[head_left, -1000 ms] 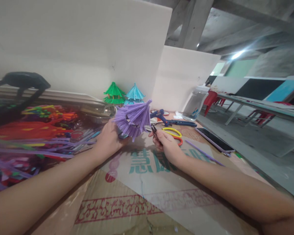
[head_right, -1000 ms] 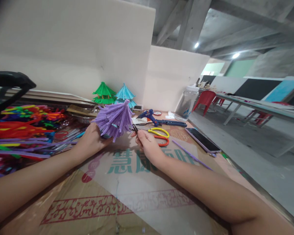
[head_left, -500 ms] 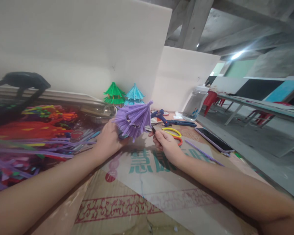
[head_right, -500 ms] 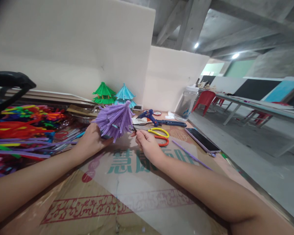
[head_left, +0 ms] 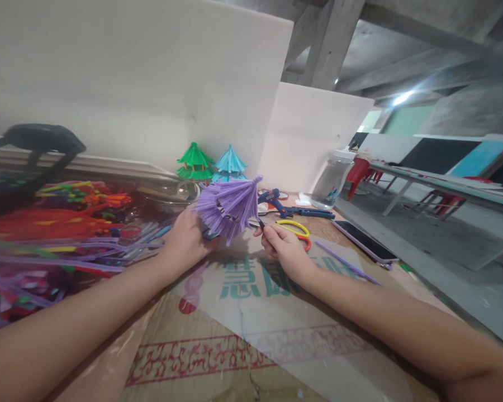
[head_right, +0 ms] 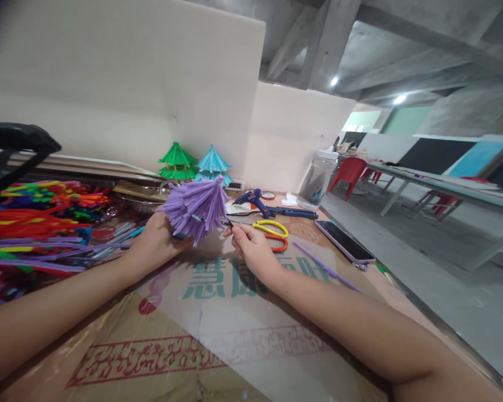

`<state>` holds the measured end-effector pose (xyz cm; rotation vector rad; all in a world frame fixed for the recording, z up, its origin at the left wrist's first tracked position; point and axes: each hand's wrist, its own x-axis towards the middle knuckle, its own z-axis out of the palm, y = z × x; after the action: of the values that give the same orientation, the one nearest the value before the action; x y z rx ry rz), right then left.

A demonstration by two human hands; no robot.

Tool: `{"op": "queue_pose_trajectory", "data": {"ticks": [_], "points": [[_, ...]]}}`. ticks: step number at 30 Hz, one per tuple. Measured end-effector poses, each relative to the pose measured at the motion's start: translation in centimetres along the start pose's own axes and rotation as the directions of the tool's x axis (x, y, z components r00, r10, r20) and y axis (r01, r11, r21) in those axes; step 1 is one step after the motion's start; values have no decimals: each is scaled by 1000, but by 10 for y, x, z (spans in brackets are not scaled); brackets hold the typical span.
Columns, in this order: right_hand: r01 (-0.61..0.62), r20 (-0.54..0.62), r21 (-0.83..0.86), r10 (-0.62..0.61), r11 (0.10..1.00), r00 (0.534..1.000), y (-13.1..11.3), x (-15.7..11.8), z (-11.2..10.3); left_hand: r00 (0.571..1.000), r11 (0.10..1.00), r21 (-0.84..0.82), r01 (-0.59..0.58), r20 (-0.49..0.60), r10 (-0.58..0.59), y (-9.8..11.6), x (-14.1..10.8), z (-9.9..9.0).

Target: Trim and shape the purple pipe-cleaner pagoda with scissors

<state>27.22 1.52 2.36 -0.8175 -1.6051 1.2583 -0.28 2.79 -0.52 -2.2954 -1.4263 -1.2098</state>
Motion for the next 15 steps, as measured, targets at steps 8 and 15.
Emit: {"op": "queue_pose_trajectory", "data": {"ticks": [8,15], "points": [[-56,7,38,56,998,998,0,-3,1,985,984,52,168,37,-170,-9,-3,6],[-49,3,4,49,999,999,0,-3,1,989,989,42,142,28,-143,-8,-4,6]]}}
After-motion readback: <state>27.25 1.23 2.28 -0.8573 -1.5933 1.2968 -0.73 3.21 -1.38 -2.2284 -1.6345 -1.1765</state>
